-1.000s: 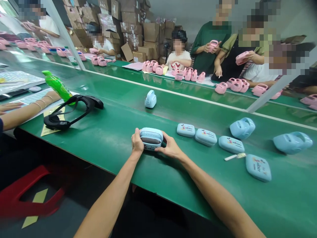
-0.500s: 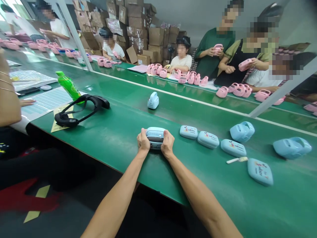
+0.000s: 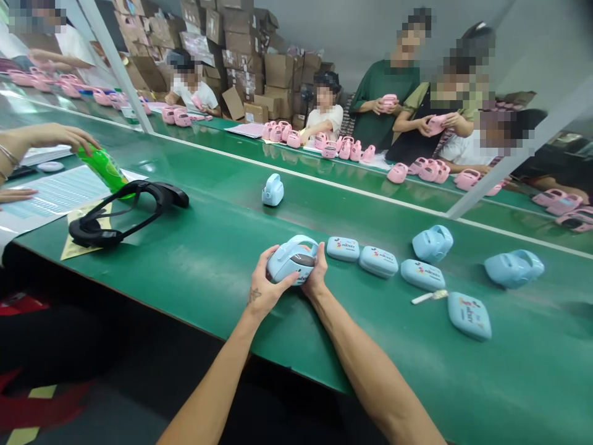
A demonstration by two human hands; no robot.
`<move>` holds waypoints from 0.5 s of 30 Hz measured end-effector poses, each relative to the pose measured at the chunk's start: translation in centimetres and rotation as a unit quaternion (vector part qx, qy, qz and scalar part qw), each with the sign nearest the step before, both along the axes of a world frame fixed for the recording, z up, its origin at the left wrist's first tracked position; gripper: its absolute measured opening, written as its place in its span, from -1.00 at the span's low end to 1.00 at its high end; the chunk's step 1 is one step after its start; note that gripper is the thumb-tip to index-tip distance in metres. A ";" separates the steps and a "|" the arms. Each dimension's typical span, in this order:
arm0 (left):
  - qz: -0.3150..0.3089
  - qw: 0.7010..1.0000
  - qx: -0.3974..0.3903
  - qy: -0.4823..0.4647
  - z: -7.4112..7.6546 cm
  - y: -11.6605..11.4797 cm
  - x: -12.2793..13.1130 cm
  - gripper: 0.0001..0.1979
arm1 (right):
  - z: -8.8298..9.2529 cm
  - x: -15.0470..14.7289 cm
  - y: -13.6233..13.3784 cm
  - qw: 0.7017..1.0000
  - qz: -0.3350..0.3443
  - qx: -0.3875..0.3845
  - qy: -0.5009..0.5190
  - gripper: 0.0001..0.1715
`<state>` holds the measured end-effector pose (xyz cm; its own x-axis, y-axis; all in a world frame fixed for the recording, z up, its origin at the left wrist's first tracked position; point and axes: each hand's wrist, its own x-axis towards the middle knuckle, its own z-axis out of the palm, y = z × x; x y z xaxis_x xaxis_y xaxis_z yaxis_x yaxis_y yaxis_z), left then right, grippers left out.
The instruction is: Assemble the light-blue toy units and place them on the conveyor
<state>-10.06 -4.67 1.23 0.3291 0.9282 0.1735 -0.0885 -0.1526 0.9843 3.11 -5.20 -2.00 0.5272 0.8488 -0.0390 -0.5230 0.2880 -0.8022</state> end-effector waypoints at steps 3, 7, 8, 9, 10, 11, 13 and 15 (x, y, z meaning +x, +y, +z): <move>0.011 1.000 -0.003 -0.005 -0.3 0.2 0.1 -0.24 | 0.0 0.0 0.1 1.000 -0.003 -0.012 0.002 -0.17; -0.024 0.998 -0.051 -0.023 -0.4 1.2 -0.4 -0.13 | -0.1 0.0 0.5 1.000 -0.022 -0.013 -0.018 -0.19; -0.035 0.997 -0.067 -0.027 -0.4 1.6 -0.6 -0.11 | -0.1 -0.1 0.6 1.000 -0.023 -0.007 -0.015 -0.20; -0.045 0.995 -0.082 -0.033 -0.5 1.9 -0.8 -0.10 | 0.0 -0.2 0.7 1.000 -0.020 -0.001 -0.007 -0.22; -0.053 0.993 -0.098 -0.043 -0.6 2.2 -1.0 -0.10 | 0.1 -0.2 0.7 1.000 -0.013 0.007 0.007 -0.24; -0.059 0.990 -0.114 -0.057 -0.7 2.5 -1.2 -0.12 | 0.2 -0.3 0.8 1.000 0.001 0.015 0.024 -0.26; -0.064 0.984 -0.144 -0.085 -0.9 3.0 -1.6 -0.16 | 0.4 -0.4 0.8 0.997 0.037 0.029 0.055 -0.28; -0.064 0.979 -0.168 -0.100 -1.1 3.3 -1.9 -0.20 | 0.5 -0.4 0.8 0.994 0.065 0.040 0.073 -0.29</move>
